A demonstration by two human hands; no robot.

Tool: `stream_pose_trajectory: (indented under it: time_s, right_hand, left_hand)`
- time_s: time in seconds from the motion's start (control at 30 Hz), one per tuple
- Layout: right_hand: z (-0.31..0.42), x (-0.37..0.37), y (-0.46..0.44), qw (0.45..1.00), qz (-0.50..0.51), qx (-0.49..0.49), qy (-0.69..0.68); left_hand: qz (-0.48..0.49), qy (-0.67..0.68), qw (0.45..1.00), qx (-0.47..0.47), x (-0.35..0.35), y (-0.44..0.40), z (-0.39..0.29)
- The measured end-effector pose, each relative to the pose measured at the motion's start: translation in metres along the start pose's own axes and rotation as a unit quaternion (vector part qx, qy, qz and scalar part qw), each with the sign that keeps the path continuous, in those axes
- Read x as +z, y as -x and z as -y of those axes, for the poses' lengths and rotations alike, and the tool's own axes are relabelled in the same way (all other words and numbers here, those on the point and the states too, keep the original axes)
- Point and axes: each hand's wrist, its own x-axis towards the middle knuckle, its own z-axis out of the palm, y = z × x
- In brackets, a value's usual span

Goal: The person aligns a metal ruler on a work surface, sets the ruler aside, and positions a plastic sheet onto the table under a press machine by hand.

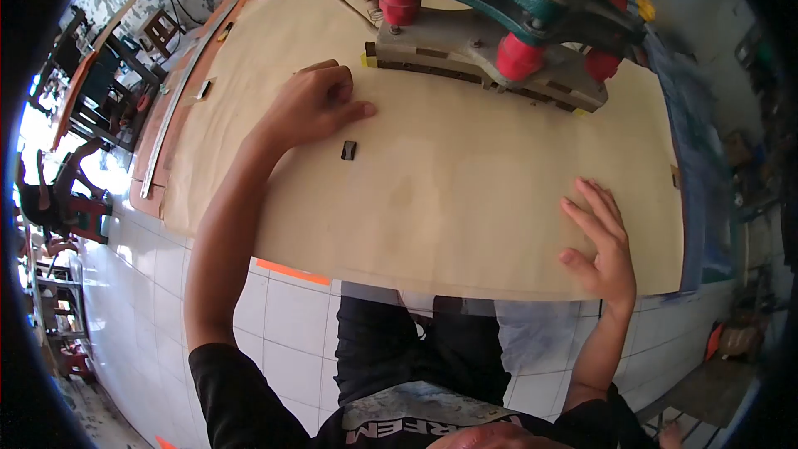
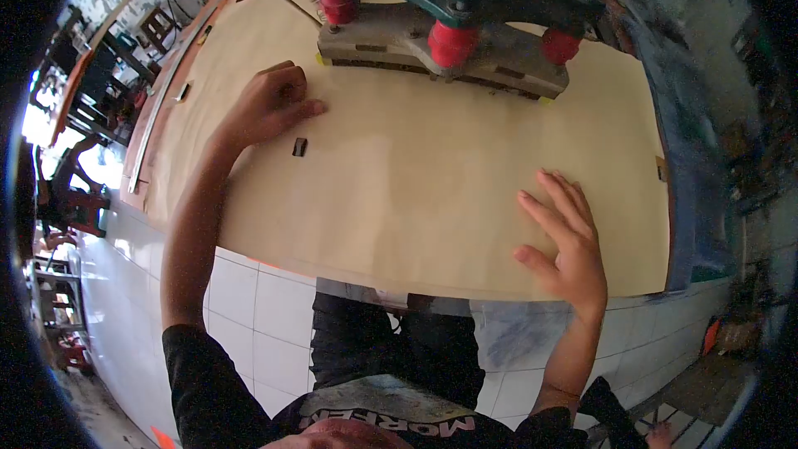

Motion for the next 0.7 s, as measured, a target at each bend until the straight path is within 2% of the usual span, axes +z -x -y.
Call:
stream_pose_trajectory:
  time_s: [0.27, 0.33, 0.4, 0.47, 0.53, 0.57, 0.6, 0.63, 0.7]
  right_hand:
    - [-0.004, -0.01, 0.011, 0.998, -0.047, -0.014, -0.04]
    - [-0.016, -0.031, 0.026, 0.985, -0.152, 0.061, -0.052]
    - [-0.052, -0.053, 0.05, 0.962, -0.234, 0.143, 0.012]
    - [-0.099, -0.084, 0.083, 0.94, -0.227, 0.247, 0.067]
    - [-0.145, -0.109, 0.119, 0.873, -0.192, 0.411, 0.182]
    - [-0.175, -0.118, 0.141, 0.87, -0.197, 0.413, 0.183]
    - [-0.204, -0.124, 0.166, 0.842, -0.147, 0.475, 0.211]
    - [-0.218, -0.127, 0.182, 0.806, -0.095, 0.534, 0.237]
    - [-0.21, -0.129, 0.192, 0.812, -0.105, 0.535, 0.208]
  left_hand:
    - [0.017, -0.028, 0.999, 0.026, -0.002, -0.005, 0.005]
    - [0.036, -0.041, 0.998, 0.037, -0.007, -0.004, 0.003]
    - [0.098, -0.038, 0.994, 0.026, -0.018, 0.0, -0.005]
    - [0.119, -0.057, 0.991, 0.025, -0.026, 0.009, -0.008]
    - [0.136, -0.078, 0.987, 0.03, -0.034, 0.02, -0.014]
    - [0.14, -0.079, 0.986, 0.041, -0.035, 0.029, -0.018]
    - [0.145, -0.08, 0.985, 0.053, -0.036, 0.038, -0.023]
    - [0.171, -0.056, 0.984, 0.011, -0.039, 0.047, -0.03]
    - [0.153, -0.034, 0.988, 0.0, -0.034, 0.063, -0.036]
